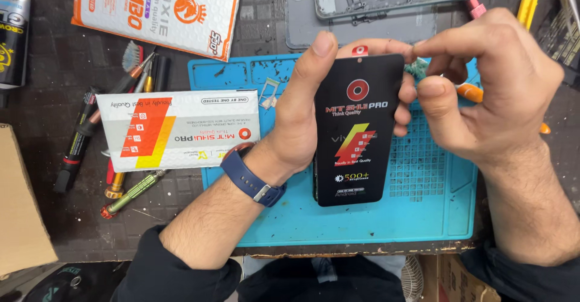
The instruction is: The person removes the broken screen assembly from a disassembled smartphone, peels the protective liner from a new replacement screen, aligns it over the phone body, and presses it into place along the edges. They then press around the perimeter and power the phone on to test the new screen.
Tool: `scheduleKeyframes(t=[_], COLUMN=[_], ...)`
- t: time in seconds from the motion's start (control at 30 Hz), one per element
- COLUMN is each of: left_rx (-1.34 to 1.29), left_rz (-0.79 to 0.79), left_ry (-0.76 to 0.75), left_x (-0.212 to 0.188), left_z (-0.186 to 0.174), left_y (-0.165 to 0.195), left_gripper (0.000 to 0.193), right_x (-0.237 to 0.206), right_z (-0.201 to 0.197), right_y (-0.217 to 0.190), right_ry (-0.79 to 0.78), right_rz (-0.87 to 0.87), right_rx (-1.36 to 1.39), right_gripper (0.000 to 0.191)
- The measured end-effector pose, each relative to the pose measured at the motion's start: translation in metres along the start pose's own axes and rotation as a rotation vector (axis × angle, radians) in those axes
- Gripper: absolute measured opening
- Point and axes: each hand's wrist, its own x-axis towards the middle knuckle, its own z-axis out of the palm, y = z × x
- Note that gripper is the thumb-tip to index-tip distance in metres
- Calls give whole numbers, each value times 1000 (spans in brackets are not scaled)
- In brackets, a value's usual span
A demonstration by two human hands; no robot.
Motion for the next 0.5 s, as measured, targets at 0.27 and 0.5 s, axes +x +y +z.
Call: scheduleKeyframes(t=[0.27, 0.5], left_rx=[-47, -31], left_rz=[15, 29], left_ry=[-13, -26], left_x=[-3, -3], left_z=[0, 2], left_y=[-1, -1], left_gripper=[86, 81], right_x=[3, 4], right_z=[6, 5], right_y=[-3, -6], right_ry=[6, 62], right_rz=[-52, -74], right_rx=[-93, -119], right_gripper=[23, 26])
